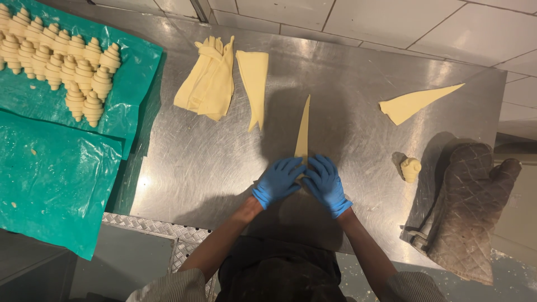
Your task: Rolling triangular dough pieces into croissant shapes.
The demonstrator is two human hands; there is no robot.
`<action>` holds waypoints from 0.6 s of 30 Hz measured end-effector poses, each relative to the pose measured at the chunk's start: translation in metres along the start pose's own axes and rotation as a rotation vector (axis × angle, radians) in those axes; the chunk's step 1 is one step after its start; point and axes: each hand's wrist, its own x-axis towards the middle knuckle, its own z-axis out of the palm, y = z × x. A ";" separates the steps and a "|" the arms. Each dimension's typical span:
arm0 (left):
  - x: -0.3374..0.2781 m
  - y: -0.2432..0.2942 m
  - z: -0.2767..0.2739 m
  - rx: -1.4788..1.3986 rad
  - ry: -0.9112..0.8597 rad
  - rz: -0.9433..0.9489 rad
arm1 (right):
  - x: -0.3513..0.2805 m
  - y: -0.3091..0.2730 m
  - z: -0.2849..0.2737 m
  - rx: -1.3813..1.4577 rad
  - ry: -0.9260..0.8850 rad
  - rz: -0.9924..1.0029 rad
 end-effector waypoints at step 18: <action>0.015 0.016 -0.052 -1.528 0.139 -0.724 | 0.067 -0.015 -0.072 0.982 -0.260 0.514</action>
